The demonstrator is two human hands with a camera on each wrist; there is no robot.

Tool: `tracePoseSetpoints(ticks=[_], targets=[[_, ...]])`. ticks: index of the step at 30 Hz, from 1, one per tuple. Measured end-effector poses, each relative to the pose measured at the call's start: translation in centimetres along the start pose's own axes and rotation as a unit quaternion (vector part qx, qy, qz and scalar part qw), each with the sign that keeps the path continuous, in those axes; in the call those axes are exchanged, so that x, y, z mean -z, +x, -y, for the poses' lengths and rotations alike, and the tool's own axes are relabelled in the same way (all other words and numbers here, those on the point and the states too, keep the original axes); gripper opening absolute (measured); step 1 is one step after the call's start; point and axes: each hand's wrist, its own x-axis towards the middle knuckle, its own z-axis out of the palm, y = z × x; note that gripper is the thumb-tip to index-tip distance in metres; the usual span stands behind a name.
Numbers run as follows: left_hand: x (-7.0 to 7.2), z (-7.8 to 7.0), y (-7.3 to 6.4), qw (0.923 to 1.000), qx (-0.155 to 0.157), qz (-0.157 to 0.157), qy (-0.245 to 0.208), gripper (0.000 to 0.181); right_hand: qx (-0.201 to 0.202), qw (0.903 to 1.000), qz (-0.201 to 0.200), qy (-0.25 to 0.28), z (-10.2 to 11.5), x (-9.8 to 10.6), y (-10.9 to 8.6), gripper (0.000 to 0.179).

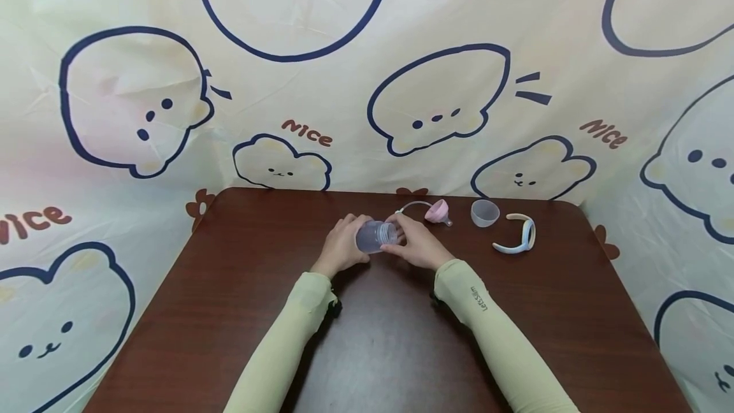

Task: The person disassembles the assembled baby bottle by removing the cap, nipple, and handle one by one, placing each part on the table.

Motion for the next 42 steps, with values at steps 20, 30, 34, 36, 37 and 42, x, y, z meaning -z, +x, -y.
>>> tracePoseSetpoints(ticks=[20, 30, 34, 36, 37, 42], targets=[[-0.5, -1.1, -0.1, 0.9979, -0.037, 0.037, -0.037, 0.095, 0.008, 0.9996, -0.014, -0.023, -0.4, 1.9, -1.3, 0.062], [-0.7, -2.5, -0.2, 0.995, -0.056, 0.05, -0.065, 0.095, 0.01, 0.9984, -0.031, -0.047, 0.2, 4.1, -2.1, 0.064], [-1.0, -3.0, 0.0, 0.9946, -0.058, 0.043, -0.075, 0.09, 0.016, 0.9979, -0.042, -0.047, 0.3, 4.7, -2.2, 0.065], [-1.2, -3.2, 0.1, 0.9942, -0.052, 0.042, -0.084, 0.09, 0.025, 0.9974, -0.049, -0.045, 0.5, 4.9, -2.3, 0.064], [-1.2, -3.4, 0.1, 0.994, -0.048, 0.042, -0.089, 0.089, 0.03, 0.9972, -0.052, -0.045, 0.5, 5.0, -2.3, 0.064], [-1.5, -4.1, 0.2, 0.9926, -0.021, 0.052, -0.108, 0.09, 0.043, 0.9956, -0.067, -0.05, 0.8, 5.3, -2.5, 0.063]])
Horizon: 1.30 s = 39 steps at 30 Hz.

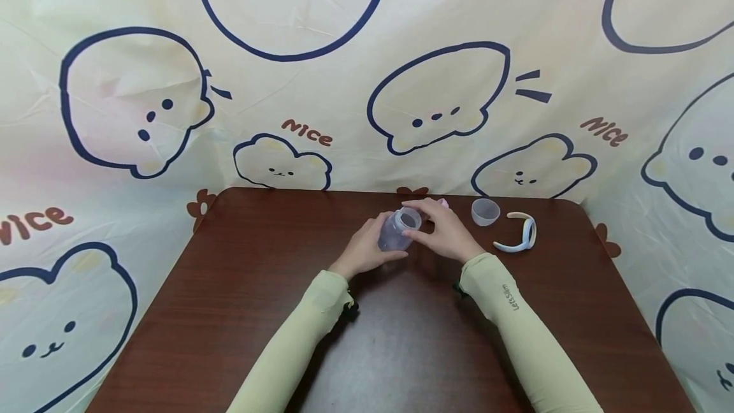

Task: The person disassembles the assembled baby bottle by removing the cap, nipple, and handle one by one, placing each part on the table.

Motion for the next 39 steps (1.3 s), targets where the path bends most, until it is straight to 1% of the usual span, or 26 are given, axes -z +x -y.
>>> tracePoseSetpoints(ticks=[3, 5, 7, 10, 13, 18, 23, 29, 34, 39], targets=[[-0.4, -0.3, 0.0, 0.9999, 0.011, 0.009, -0.007, 0.092, 0.002, 1.0, -0.005, -0.004, 0.1, 0.2, -0.2, 0.064], [-0.7, -0.4, 0.0, 0.9998, 0.013, 0.012, -0.01, 0.094, 0.001, 1.0, -0.007, -0.003, 0.1, 0.4, -0.3, 0.064], [-0.9, -0.5, 0.2, 0.9999, 0.005, 0.008, -0.01, 0.095, 0.0, 0.9999, -0.01, 0.002, 0.2, 0.6, -0.4, 0.065], [-1.2, -0.5, 0.5, 0.9999, -0.014, -0.006, -0.003, 0.094, 0.0, 0.9999, -0.014, -0.001, 0.4, 0.8, -0.4, 0.065], [-1.2, -0.5, 0.7, 0.9997, -0.022, -0.012, 0.003, 0.093, -0.001, 0.9999, -0.012, -0.008, 0.4, 0.9, -0.4, 0.065], [-1.3, -0.8, 0.9, 0.9997, -0.019, -0.003, -0.015, 0.094, -0.001, 0.9999, -0.009, -0.009, 0.4, 1.0, -0.4, 0.065], [-1.4, -1.1, 1.1, 0.9991, -0.017, -0.003, -0.038, 0.094, -0.003, 0.9999, -0.011, -0.001, 0.3, 1.0, -0.5, 0.065], [-1.7, -1.1, 1.4, 0.9988, -0.015, 0.005, -0.046, 0.095, -0.017, 0.9998, -0.008, 0.0, 0.2, 1.1, -0.6, 0.065], [-2.0, -1.1, 1.6, 0.9986, -0.014, 0.003, -0.051, 0.094, -0.021, 0.9997, -0.007, 0.005, 0.1, 1.0, -0.5, 0.065], [-2.1, -1.2, 1.7, 0.9981, -0.005, 0.006, -0.061, 0.094, -0.022, 0.9997, -0.008, 0.004, 0.1, 1.0, -0.5, 0.065]])
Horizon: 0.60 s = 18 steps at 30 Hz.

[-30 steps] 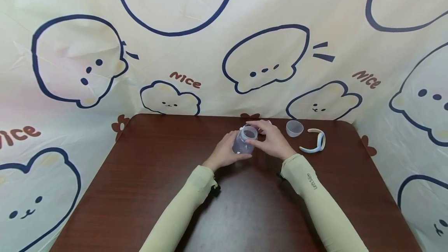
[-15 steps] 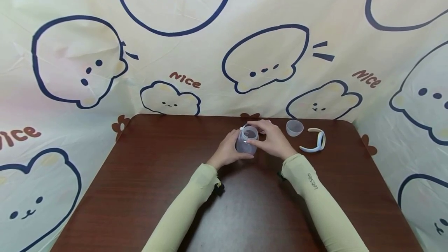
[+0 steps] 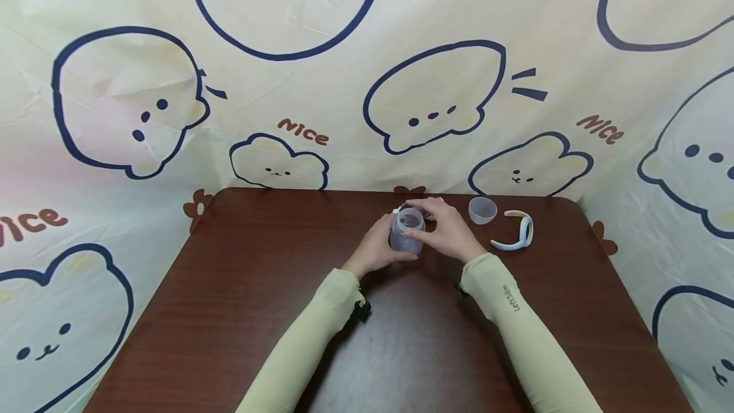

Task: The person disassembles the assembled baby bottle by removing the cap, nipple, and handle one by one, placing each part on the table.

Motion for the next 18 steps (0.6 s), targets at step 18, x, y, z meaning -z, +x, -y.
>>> tracePoseSetpoints(ticks=[18], targets=[[-0.45, 0.4, 0.18, 0.9998, 0.007, 0.008, -0.017, 0.095, 0.012, 0.9998, -0.001, -0.013, -0.66, -0.37, 0.38, 0.065]])
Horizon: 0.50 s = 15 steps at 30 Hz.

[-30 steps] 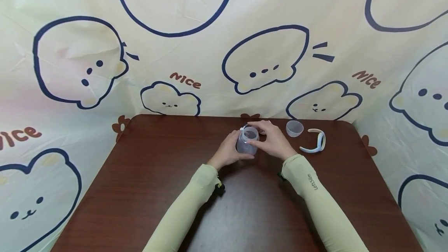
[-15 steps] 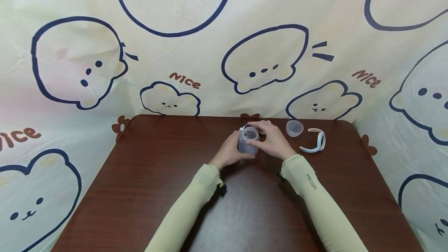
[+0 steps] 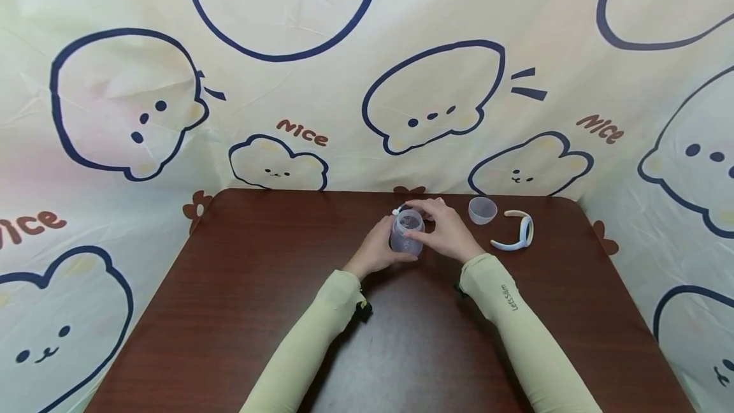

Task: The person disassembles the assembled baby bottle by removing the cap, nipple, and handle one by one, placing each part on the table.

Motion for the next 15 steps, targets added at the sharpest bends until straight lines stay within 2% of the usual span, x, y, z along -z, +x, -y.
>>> tracePoseSetpoints(ticks=[8, 15], targets=[[0.0, 0.16, 0.02, 1.0, -0.004, 0.002, 0.004, 0.092, 0.006, 1.0, 0.001, -0.003, -0.09, -0.12, -0.02, 0.066], [-0.09, 0.26, -0.01, 1.0, 0.0, 0.005, 0.004, 0.091, -0.004, 1.0, -0.003, 0.005, -0.43, -0.52, -0.11, 0.065]])
